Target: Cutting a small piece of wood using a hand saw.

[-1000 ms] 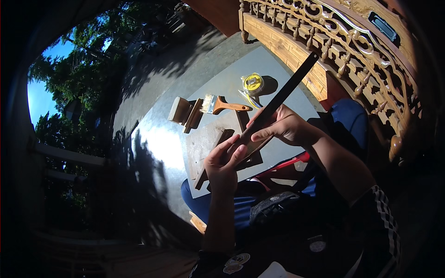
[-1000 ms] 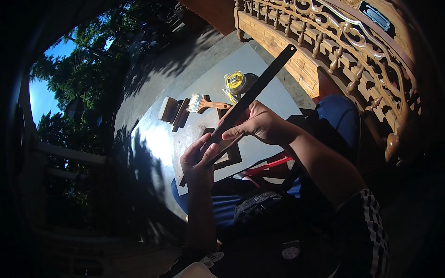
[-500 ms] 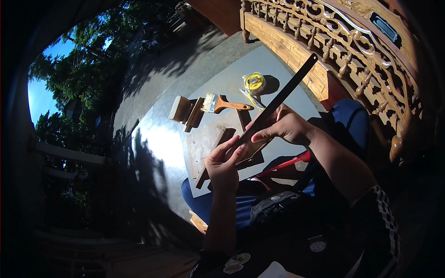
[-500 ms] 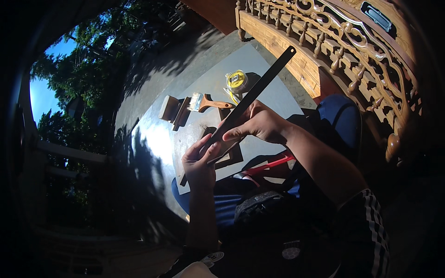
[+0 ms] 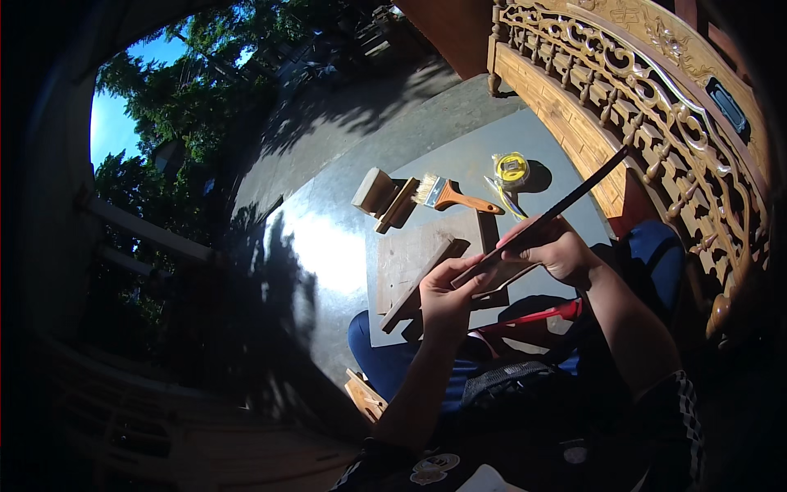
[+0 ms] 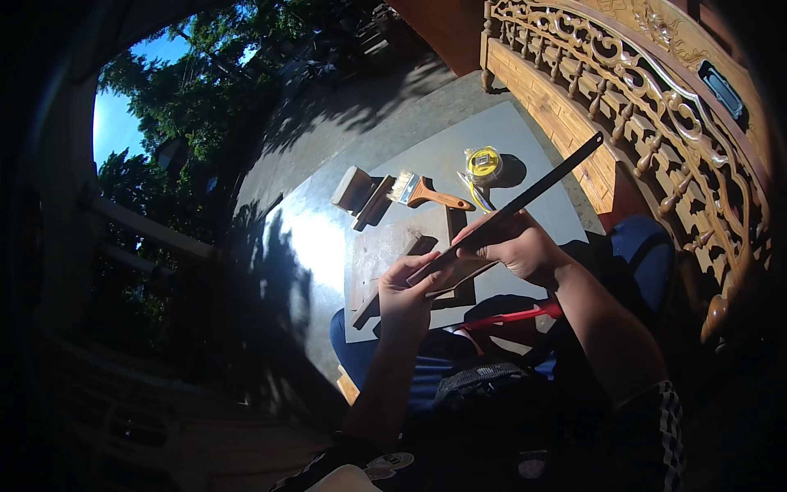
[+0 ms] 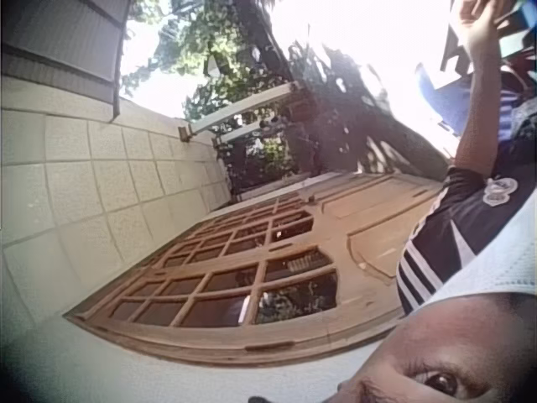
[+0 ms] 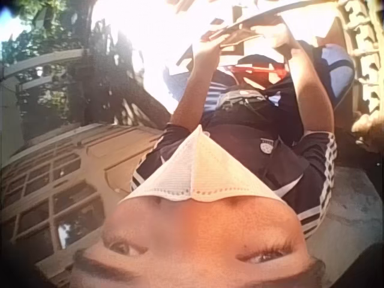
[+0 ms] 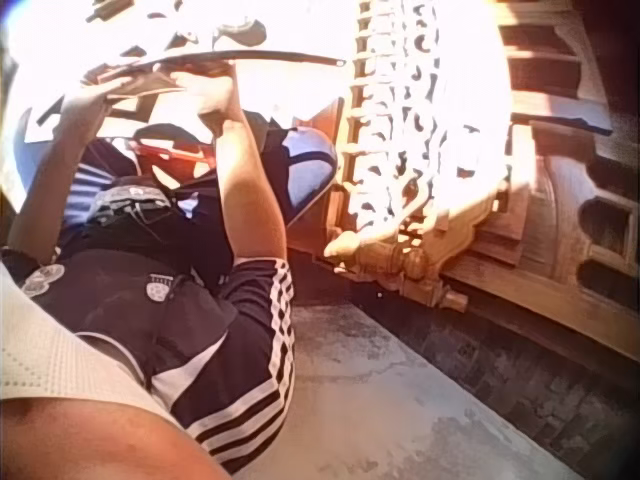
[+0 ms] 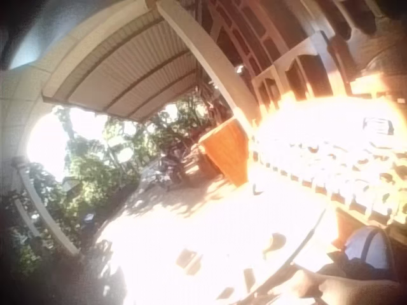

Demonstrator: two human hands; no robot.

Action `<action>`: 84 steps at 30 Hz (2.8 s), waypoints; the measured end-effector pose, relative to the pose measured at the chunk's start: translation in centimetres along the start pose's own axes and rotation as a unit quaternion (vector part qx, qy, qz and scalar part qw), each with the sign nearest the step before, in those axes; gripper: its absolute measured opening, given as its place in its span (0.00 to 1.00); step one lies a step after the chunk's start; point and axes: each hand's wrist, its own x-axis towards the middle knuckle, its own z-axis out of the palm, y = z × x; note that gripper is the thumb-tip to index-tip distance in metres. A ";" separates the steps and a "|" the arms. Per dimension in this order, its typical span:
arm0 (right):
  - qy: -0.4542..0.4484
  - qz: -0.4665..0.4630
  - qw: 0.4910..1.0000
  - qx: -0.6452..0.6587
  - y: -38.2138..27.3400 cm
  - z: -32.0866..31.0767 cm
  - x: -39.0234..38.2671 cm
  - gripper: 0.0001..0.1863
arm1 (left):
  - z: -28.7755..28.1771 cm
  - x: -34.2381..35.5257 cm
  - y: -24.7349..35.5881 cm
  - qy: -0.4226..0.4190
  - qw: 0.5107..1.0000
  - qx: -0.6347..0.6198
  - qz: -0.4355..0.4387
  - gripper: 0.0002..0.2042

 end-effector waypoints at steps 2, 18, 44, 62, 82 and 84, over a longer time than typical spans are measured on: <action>-0.009 -0.016 0.998 -0.067 0.2 0.1 0.2 0.12 | -0.3 -0.1 0.5 -0.002 0.999 0.034 -0.018 0.09; -0.085 -0.076 0.985 -0.130 -0.4 -0.3 0.5 0.23 | 0.0 0.3 2.2 -0.023 0.989 0.049 -0.134 0.14; -0.130 0.010 0.991 -0.019 -1.1 -0.5 0.1 0.24 | 0.8 -0.5 1.8 -0.011 0.995 -0.014 -0.102 0.14; 0.009 0.013 0.999 0.030 0.4 -0.4 0.1 0.12 | 2.2 0.0 1.3 0.014 0.997 0.070 -0.015 0.09; 0.058 -0.021 0.978 0.198 4.0 -0.9 0.8 0.16 | 3.5 0.1 1.7 0.050 0.973 0.211 0.081 0.14; 0.056 -0.006 0.979 0.196 3.0 -0.2 0.5 0.17 | 3.2 -0.1 2.3 0.051 0.976 0.203 0.054 0.14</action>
